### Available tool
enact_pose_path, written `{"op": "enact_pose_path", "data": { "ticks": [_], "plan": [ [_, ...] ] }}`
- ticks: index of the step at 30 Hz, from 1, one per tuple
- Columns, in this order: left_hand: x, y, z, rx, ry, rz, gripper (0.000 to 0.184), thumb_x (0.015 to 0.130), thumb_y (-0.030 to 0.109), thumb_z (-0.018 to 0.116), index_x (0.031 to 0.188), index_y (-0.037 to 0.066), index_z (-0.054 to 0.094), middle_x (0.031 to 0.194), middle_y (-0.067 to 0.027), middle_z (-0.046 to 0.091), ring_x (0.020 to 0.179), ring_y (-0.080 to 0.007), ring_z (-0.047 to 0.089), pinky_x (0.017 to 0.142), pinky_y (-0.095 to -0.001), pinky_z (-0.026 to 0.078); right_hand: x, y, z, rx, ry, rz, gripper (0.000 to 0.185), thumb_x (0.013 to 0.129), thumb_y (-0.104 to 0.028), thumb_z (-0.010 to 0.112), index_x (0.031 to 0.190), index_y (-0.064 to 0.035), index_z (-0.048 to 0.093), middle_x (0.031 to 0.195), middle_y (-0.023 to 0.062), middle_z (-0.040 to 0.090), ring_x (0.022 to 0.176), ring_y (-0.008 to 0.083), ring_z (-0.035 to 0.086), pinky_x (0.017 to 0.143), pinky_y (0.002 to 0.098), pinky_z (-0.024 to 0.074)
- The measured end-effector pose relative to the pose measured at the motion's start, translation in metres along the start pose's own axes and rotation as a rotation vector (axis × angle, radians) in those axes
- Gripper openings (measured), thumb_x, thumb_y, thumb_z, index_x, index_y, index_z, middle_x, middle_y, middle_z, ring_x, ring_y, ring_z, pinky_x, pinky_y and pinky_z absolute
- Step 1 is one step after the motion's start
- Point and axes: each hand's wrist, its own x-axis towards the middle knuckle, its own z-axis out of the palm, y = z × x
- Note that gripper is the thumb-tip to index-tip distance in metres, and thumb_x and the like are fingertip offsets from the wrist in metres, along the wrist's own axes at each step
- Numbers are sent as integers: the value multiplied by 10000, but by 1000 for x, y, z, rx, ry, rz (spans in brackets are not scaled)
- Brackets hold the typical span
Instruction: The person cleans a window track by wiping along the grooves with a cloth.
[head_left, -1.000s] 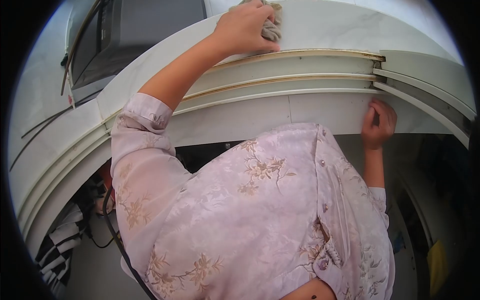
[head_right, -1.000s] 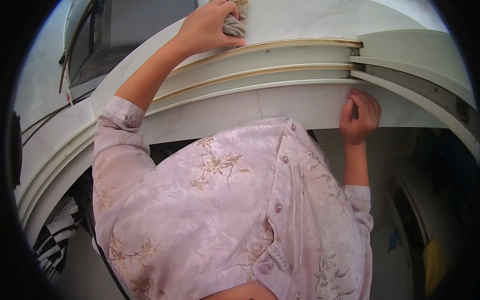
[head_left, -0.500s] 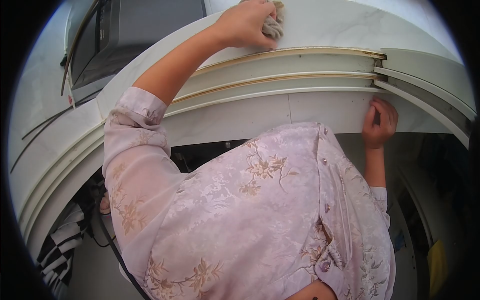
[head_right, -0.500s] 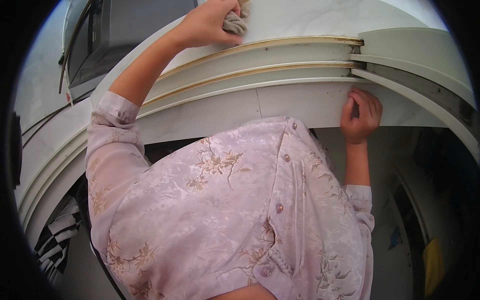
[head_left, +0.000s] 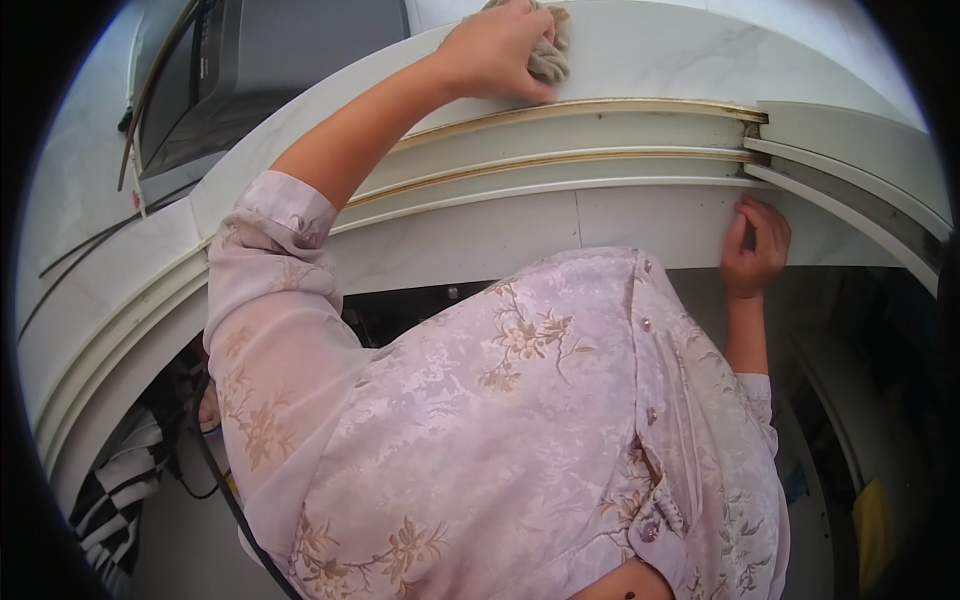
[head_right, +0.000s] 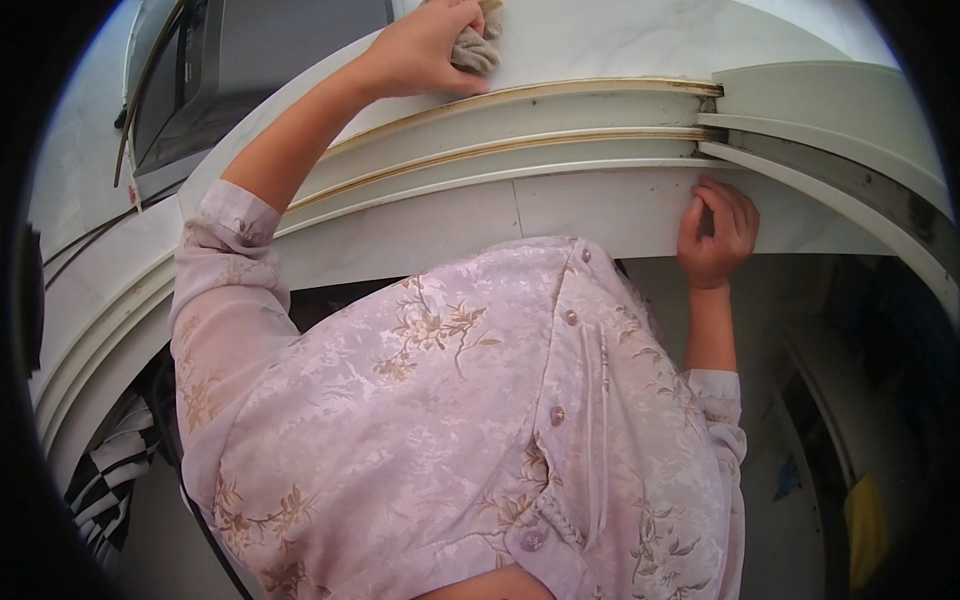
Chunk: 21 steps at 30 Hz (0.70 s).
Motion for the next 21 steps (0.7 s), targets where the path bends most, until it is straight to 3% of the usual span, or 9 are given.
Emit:
{"op": "enact_pose_path", "data": {
  "ticks": [8,21],
  "plan": [
    [2,1,4,20,-40,-94,346,572,172,659,831,32,477,860,-158,480,819,-289,478,722,-351,405,-1,1,1,16,3,5,84,690,-40,555,759,-62,598,815,67,618,775,252,565,733,334,426],
    [6,-5,7,48,-43,-32,381,553,178,676,839,30,471,856,-157,477,824,-286,477,721,-352,403,-2,4,2,22,0,15,78,694,-43,558,758,-62,598,816,64,620,781,248,565,736,331,427]
  ]
}}
